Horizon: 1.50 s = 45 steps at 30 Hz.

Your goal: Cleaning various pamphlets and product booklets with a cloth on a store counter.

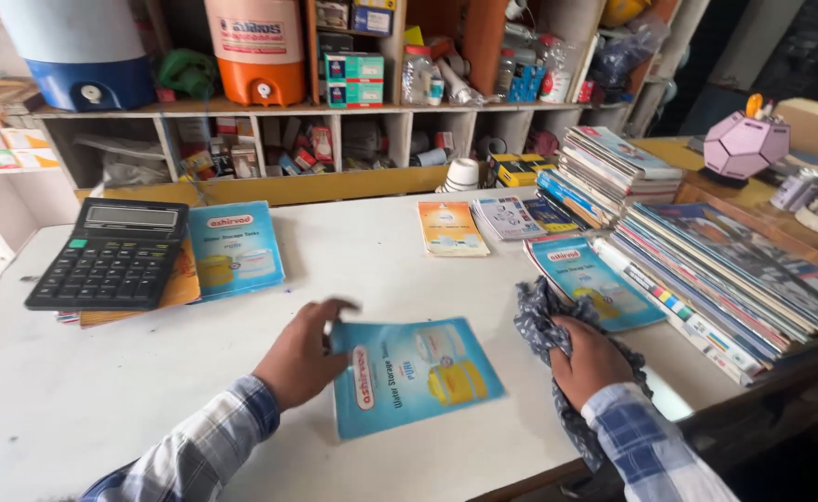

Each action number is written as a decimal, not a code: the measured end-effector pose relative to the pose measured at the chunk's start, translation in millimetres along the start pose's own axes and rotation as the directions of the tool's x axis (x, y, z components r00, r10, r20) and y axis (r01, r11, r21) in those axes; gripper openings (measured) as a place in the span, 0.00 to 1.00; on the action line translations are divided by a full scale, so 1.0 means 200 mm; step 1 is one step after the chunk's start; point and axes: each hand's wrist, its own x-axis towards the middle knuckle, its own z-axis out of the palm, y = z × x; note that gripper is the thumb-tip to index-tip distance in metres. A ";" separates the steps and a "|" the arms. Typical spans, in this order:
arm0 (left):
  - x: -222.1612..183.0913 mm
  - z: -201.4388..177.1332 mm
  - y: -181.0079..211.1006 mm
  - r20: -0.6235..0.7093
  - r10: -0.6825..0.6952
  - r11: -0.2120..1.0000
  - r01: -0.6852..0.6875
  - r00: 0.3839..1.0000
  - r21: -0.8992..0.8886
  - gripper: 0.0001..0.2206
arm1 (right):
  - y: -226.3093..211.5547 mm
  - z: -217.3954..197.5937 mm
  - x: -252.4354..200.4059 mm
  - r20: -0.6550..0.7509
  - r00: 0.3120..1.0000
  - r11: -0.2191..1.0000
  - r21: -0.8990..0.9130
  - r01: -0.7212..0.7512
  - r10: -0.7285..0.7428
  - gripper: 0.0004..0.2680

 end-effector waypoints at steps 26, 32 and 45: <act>-0.12 0.06 -0.04 0.054 0.457 0.890 -0.457 0.888 -0.012 0.12 | -0.85 0.33 0.26 0.153 0.868 0.881 0.083 0.466 -0.473 0.19; -0.09 0.11 -0.09 0.149 0.423 0.905 -0.424 0.894 -0.029 0.12 | -0.65 0.38 0.33 0.246 0.874 0.898 0.255 0.358 -0.419 0.23; -0.07 0.01 -0.19 -0.088 0.683 0.712 -0.688 0.725 -0.138 0.08 | -0.81 0.14 0.24 0.130 0.860 0.603 0.764 0.231 -0.494 0.23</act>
